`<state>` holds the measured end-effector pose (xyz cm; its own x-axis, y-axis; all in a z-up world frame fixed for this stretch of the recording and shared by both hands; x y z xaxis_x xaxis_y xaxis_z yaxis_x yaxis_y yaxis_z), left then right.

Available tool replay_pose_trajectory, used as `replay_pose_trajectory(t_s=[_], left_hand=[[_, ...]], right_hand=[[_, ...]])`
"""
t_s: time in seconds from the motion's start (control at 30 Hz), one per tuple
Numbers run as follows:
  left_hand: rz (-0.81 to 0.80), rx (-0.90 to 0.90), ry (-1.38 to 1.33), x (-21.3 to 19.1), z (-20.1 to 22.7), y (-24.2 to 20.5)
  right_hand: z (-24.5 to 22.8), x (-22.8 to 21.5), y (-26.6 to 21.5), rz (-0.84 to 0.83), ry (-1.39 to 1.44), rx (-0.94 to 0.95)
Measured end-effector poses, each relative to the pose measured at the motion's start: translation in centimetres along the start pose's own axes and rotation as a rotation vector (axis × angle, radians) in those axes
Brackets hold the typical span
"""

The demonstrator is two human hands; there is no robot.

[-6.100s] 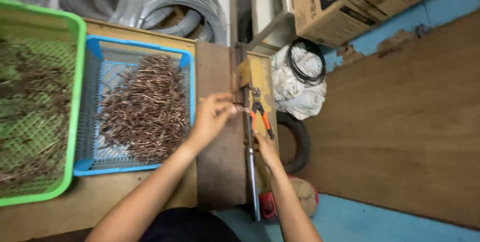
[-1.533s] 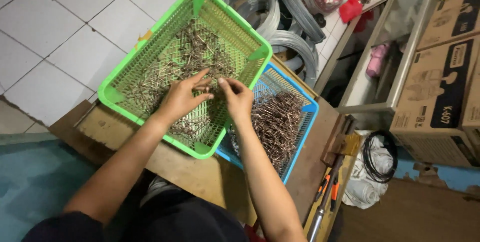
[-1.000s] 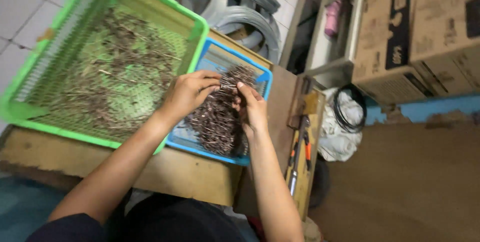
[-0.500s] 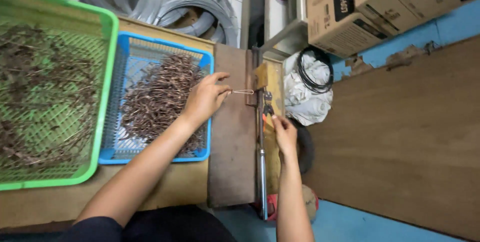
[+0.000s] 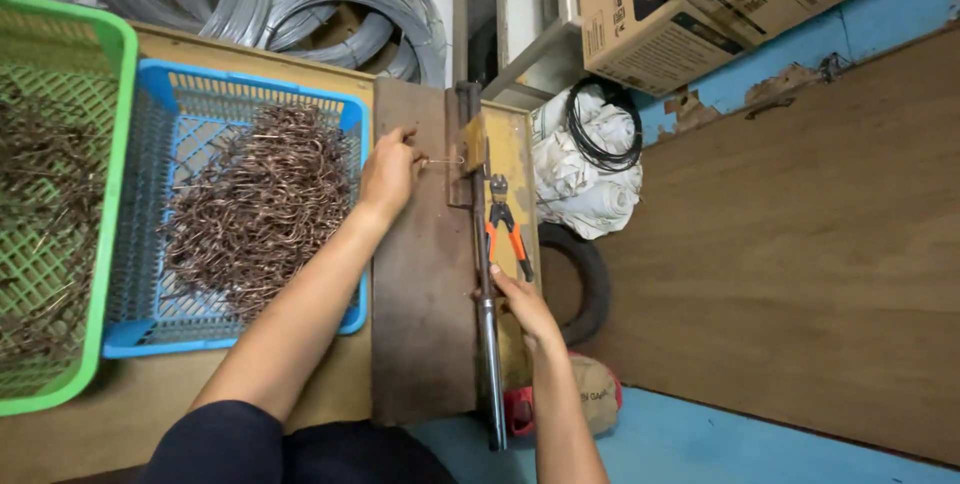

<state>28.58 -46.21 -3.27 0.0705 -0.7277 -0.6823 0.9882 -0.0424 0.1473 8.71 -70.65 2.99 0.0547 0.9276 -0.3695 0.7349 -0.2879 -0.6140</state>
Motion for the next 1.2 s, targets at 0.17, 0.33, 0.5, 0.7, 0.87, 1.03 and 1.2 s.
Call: replay_pose_trajectory(t_s=[0.17, 0.33, 0.5, 0.7, 0.87, 1.03, 1.2], left_hand=[[-0.005, 0.008, 0.008, 0.9, 0.7, 0.5], [0.033, 0.041, -0.074, 4.1, 0.8, 1.5], [0.006, -0.053, -0.111, 3.4, 1.9, 1.1], [0.045, 0.042, -0.071, 4.6, 0.8, 1.0], [0.074, 0.067, -0.151, 3.1, 2.1, -0.1], [0.072, 0.121, -0.189, 2.5, 3.9, 0.5], [-0.008, 0.105, -0.073, 4.2, 3.5, 0.9]], right_hand=[[-1.2, -1.8, -1.1, 0.052, 0.081, -0.057], [-3.9, -1.8, -3.3, 0.04, 0.149, -0.118], [-3.9, -1.3, -3.0, 0.027, 0.149, -0.138], [-2.4, -1.3, -2.0, 0.052, 0.158, -0.143], [-3.1, -1.2, -2.4, 0.035, 0.196, -0.17], [-3.6, -0.5, -2.6, 0.046, 0.174, -0.208], [-4.7, 1.2, -3.5, 0.019, 0.076, -0.27]])
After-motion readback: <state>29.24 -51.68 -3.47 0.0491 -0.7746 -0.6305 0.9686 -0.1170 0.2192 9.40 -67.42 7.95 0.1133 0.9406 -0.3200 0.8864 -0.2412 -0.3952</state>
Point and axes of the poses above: each hand's wrist, its own y-axis towards the middle knuckle, its own x-axis out of the palm, z = x × y, the point moved 4 cm from there along y, towards the middle knuckle, and after that the axes turned 2 degrees about y, right-handed, at the moved point
